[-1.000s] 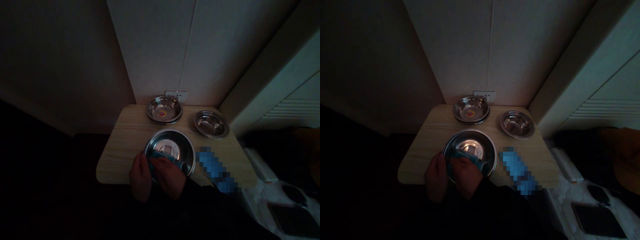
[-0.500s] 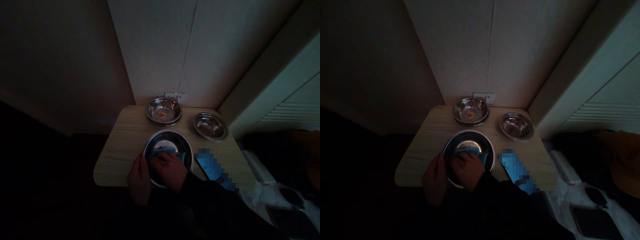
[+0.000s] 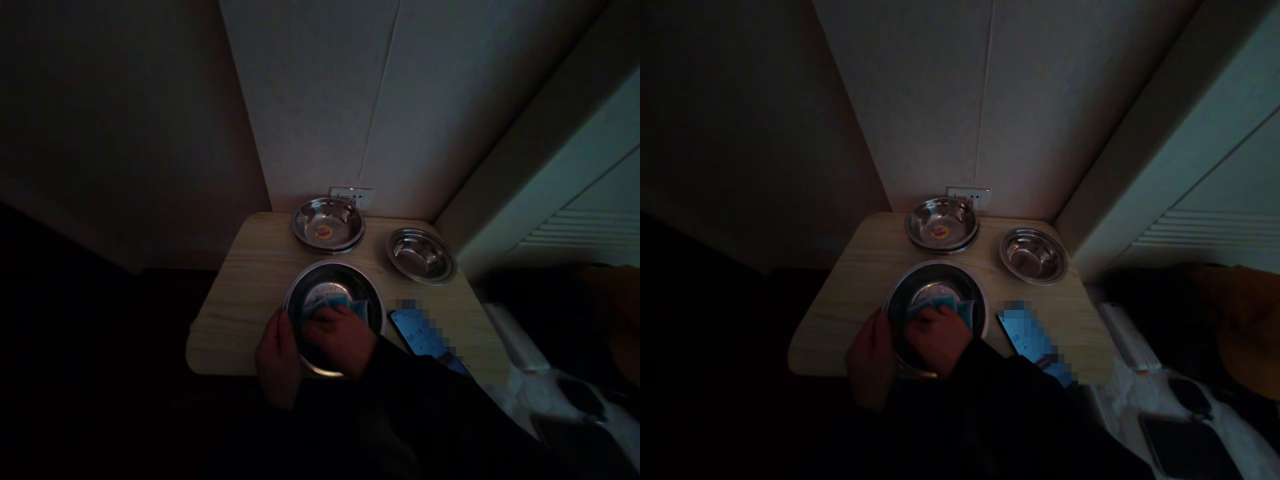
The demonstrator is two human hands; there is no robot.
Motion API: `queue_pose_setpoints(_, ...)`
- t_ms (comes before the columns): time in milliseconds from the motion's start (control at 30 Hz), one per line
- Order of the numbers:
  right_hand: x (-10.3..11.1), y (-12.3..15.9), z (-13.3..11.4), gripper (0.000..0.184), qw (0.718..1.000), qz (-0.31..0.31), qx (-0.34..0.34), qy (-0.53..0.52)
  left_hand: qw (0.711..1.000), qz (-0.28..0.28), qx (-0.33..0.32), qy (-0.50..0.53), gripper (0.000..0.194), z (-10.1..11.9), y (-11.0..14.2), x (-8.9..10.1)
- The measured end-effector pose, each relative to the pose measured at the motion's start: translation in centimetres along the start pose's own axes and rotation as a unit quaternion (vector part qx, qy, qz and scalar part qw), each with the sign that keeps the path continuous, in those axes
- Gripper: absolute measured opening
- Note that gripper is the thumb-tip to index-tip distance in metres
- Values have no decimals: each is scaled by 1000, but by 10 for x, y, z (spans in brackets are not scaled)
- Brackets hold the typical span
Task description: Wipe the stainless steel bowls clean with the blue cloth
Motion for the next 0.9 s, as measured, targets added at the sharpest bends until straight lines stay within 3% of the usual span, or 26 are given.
queue_pose_setpoints(233,6,-30,7,24,991,64,-117,16,999,11,37,-7,38,-5,2,-1)
queue_pose_setpoints(400,1,-21,6,26,996,-52,-68,-35,998,19,66,-3,35,-6,0,-1)
queue_pose_setpoints(500,1,-6,9,29,989,-125,-44,-62,996,-3,86,-10,39,-6,0,-4)
queue_pose_setpoints(567,2,0,11,28,986,-141,-51,-67,996,-22,87,-7,41,-4,0,-6)
queue_pose_setpoints(667,1,-4,10,27,988,-111,-86,-57,997,-40,70,-1,40,-1,-1,-8)
queue_pose_setpoints(900,9,-39,21,30,976,23,-215,-39,997,-38,74,0,40,-4,0,-8)
Point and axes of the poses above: each hand's wrist, its own y-axis away from the middle knuckle, its own x-axis out of the back of the hand, z = x × y, the point moved 6 cm from there along -y, towards the middle knuckle, and after that the axes turned 15 degrees about -y, right-handed, at the moved point
